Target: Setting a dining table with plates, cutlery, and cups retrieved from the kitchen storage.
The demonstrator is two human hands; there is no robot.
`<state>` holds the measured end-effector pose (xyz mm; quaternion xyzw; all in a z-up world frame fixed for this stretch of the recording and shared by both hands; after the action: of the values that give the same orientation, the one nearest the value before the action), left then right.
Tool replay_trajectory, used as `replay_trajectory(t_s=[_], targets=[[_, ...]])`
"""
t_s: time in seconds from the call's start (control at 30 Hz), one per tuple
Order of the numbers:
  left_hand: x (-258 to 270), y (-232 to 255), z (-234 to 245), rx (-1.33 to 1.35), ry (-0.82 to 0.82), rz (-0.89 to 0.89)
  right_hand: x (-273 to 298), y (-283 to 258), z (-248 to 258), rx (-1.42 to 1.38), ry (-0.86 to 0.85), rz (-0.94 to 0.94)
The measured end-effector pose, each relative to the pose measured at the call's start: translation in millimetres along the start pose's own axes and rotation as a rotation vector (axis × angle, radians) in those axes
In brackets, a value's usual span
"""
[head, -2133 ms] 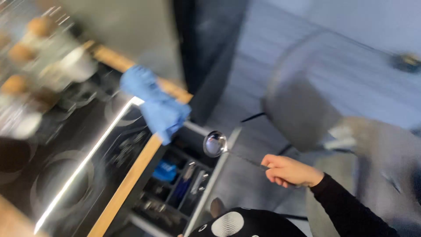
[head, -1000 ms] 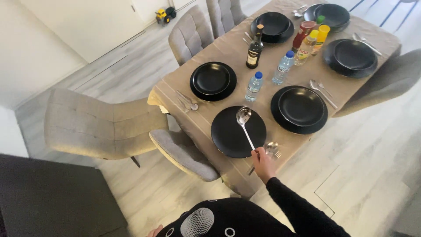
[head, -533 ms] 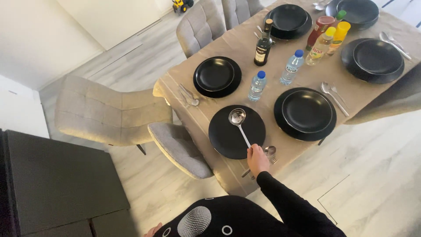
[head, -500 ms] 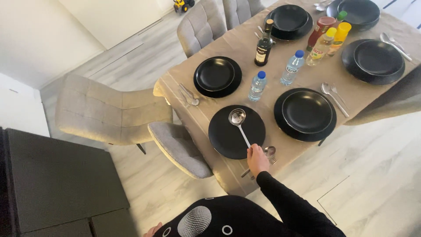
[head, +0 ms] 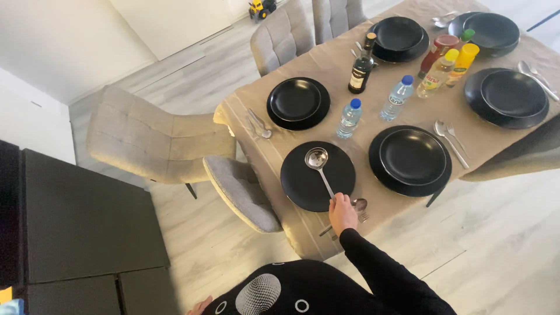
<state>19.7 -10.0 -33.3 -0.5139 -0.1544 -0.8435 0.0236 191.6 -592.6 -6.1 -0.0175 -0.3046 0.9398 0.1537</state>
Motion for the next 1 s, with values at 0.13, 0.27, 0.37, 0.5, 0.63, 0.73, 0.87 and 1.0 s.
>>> replay_trajectory(t_s=[0.13, 0.27, 0.37, 0.5, 0.63, 0.73, 0.87, 1.0], targets=[[-31.2, -31.6, -12.0, 0.017, 0.009, 0.011, -0.3, -1.8, -2.7, 0.02, -0.034, 0.009], [-26.1, -23.2, -26.2, -0.764, -0.241, 0.156, -2.7, -1.6, -6.2, 0.053, 0.0, 0.008], [3.0, -8.8, -13.5, 0.11, 0.517, 0.118, -5.6, -1.1, -5.1, 0.043, 0.045, 0.02], [5.9, -6.3, 1.3, 0.071, 0.079, 0.122, -8.9, 0.1, -5.2, 0.145, 0.055, 0.031], [38.1, 12.4, 10.8, 0.1, 0.066, 0.123, -16.7, 4.9, -14.2, 0.247, 0.081, 0.042], [-20.8, -22.7, -23.2, -0.145, 0.163, 0.326, -14.2, -5.2, -9.5, 0.364, 0.06, 0.095], [42.3, 32.7, -7.7, -0.173, 0.086, 0.442, -20.8, 14.2, -27.0, 0.373, 0.007, 0.109], [75.1, 40.0, -27.5, 0.034, 0.144, 0.495, -25.9, 30.7, -32.8, 0.38, 0.047, 0.153]])
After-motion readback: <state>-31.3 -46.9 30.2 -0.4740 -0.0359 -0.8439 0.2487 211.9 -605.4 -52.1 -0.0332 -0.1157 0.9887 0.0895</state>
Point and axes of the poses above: each hand's wrist, its own x-axis away from the middle knuckle, its own z-axis out of the back of the hand, y = z × x, the point moved 4 cm from there along -x, towards the middle knuckle, and after that the axes turned 8 degrees about z, right-handed, at the moved point
